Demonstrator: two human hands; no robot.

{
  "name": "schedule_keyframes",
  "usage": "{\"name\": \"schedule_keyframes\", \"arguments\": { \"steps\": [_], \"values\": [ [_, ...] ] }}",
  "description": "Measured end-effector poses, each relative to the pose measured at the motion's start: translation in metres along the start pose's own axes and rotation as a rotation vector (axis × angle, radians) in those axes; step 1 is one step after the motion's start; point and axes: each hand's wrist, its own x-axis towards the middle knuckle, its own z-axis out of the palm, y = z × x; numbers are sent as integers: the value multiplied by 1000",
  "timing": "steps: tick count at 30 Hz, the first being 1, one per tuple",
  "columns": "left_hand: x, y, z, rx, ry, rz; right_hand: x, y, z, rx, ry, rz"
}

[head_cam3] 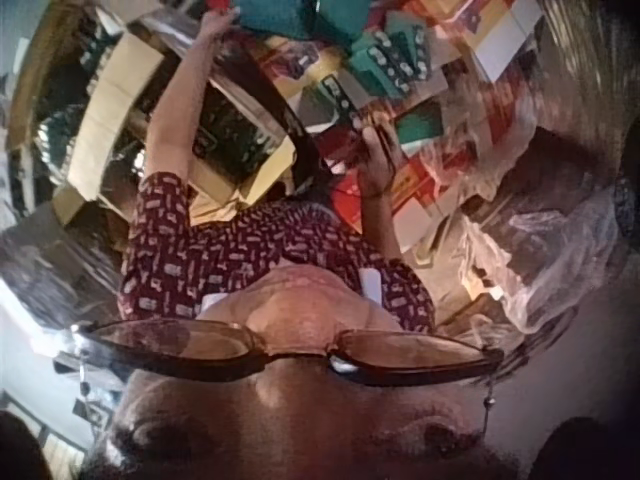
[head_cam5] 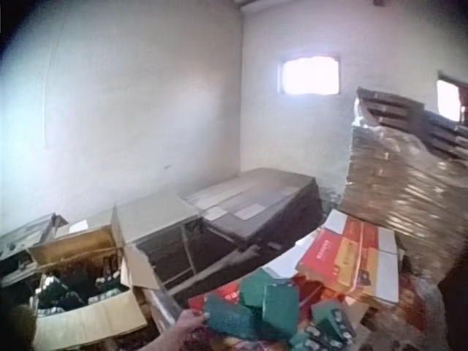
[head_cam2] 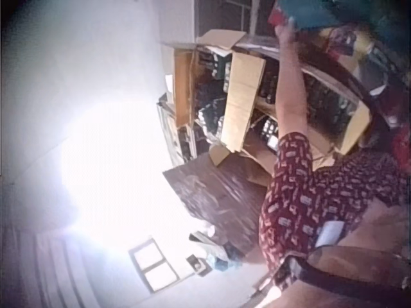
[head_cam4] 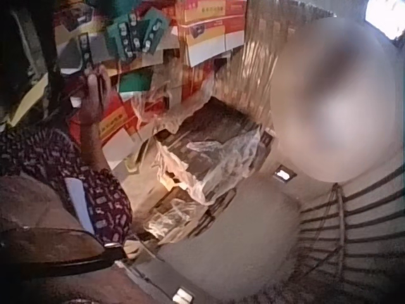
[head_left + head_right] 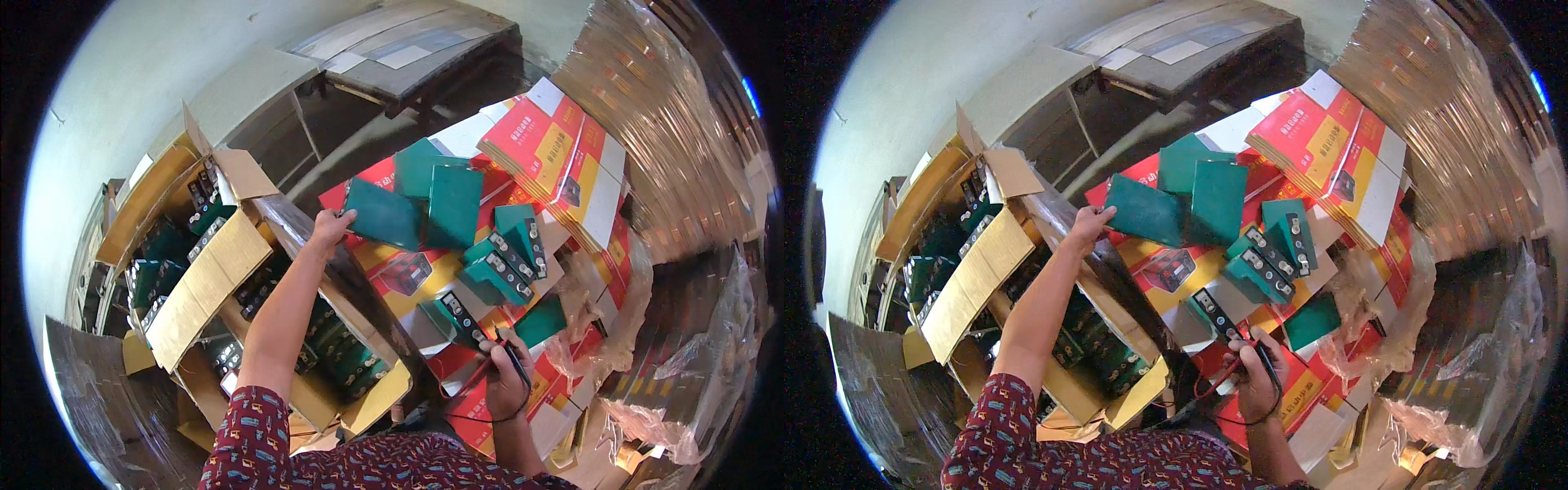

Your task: The person uses a multimeter to test small green electronic modules, touching the probes to terminals on each unit. After testing, the person places the modules into cardboard boxes and closes the boxes.

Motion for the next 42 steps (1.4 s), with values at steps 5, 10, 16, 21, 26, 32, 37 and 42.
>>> {"name": "schedule_keyframes", "arguments": {
  "steps": [5, 10, 16, 21, 26, 32, 37, 42],
  "values": [
    [-18, 24, 25, 458, 250, 419, -8, -5, 14, -48, -15, -20],
    [-82, 55, 24, 648, 203, 654, -20, -12, 10, -116, -24, -55],
    [-149, 33, 39, 645, 10, 885, -19, -2, 12, -169, -165, -114],
    [-177, 23, 59, 633, -135, 838, -12, 2, 27, -188, -278, -140],
    [-188, 22, 57, 660, -139, 756, -9, -2, 33, -198, -269, -160],
    [-195, 15, 57, 624, -138, 735, -1, 0, 34, -160, -246, -178],
    [-198, 9, 56, 582, -67, 729, 1, 1, 33, -145, -222, -166],
    [-207, 5, 50, 618, 84, 846, 3, 1, 34, -144, -221, -170]
  ]
}}
